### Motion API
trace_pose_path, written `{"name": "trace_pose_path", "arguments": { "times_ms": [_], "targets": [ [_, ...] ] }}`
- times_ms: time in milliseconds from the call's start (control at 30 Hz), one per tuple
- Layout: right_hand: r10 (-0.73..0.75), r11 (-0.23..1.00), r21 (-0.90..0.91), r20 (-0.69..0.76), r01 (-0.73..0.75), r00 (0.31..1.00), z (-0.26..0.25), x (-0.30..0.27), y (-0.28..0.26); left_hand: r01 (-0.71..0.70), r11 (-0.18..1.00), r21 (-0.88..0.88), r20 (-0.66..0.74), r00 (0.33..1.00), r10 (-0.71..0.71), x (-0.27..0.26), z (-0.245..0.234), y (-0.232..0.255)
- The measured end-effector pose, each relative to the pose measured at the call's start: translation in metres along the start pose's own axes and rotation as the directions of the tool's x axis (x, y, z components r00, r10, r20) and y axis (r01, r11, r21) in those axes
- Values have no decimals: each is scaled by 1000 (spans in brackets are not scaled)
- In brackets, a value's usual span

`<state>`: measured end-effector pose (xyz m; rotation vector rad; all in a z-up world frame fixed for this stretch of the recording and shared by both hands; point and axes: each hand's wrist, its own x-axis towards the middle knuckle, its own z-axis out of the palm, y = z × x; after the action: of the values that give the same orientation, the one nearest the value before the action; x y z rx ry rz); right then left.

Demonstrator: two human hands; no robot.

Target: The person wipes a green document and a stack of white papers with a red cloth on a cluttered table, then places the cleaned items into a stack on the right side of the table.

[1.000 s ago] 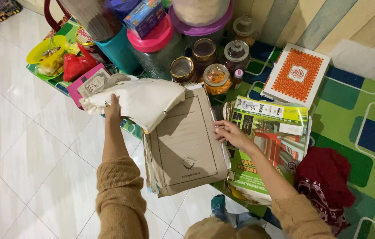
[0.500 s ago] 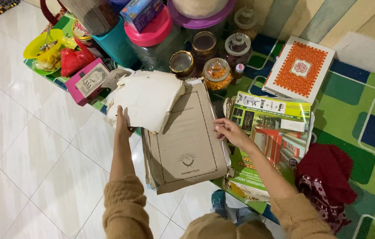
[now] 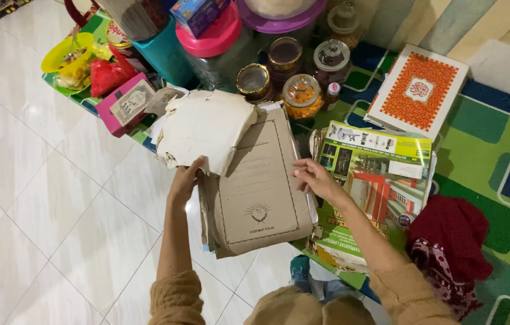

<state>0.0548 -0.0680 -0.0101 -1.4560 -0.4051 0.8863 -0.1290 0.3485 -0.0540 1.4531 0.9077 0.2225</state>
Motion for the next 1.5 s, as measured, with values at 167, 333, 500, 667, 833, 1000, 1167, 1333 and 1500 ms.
{"name": "trace_pose_path", "arguments": {
  "times_ms": [167,333,500,667,833,1000,1167,1333,1500],
  "targets": [
    [37,998,51,11,-38,999,14,1,-3,-97,989,-109,-62,994,91,-6,17,11],
    [40,997,61,10,-40,999,18,3,0,-149,976,-158,-146,981,126,5,26,4],
    [41,997,63,5,-41,999,19,2,-6,-174,977,-124,-177,973,151,-26,49,61],
    [33,997,69,6,-33,999,19,4,-5,-239,965,-109,-189,958,216,50,25,3],
    [28,998,62,-4,-28,1000,21,1,-8,-294,951,-99,-246,933,263,34,34,35],
    [15,998,66,-33,-13,999,21,0,-1,-355,933,-51,-320,891,322,20,42,70],
    [8,996,89,-62,-2,998,24,-11,-4,-363,932,-12,-367,868,333,45,35,57],
    [5,997,81,-85,2,996,19,-15,10,-366,930,-48,-375,869,323,40,43,56],
    [-28,992,116,-98,39,995,12,-15,29,-286,956,-66,-298,920,255,49,36,30]
  ]
}}
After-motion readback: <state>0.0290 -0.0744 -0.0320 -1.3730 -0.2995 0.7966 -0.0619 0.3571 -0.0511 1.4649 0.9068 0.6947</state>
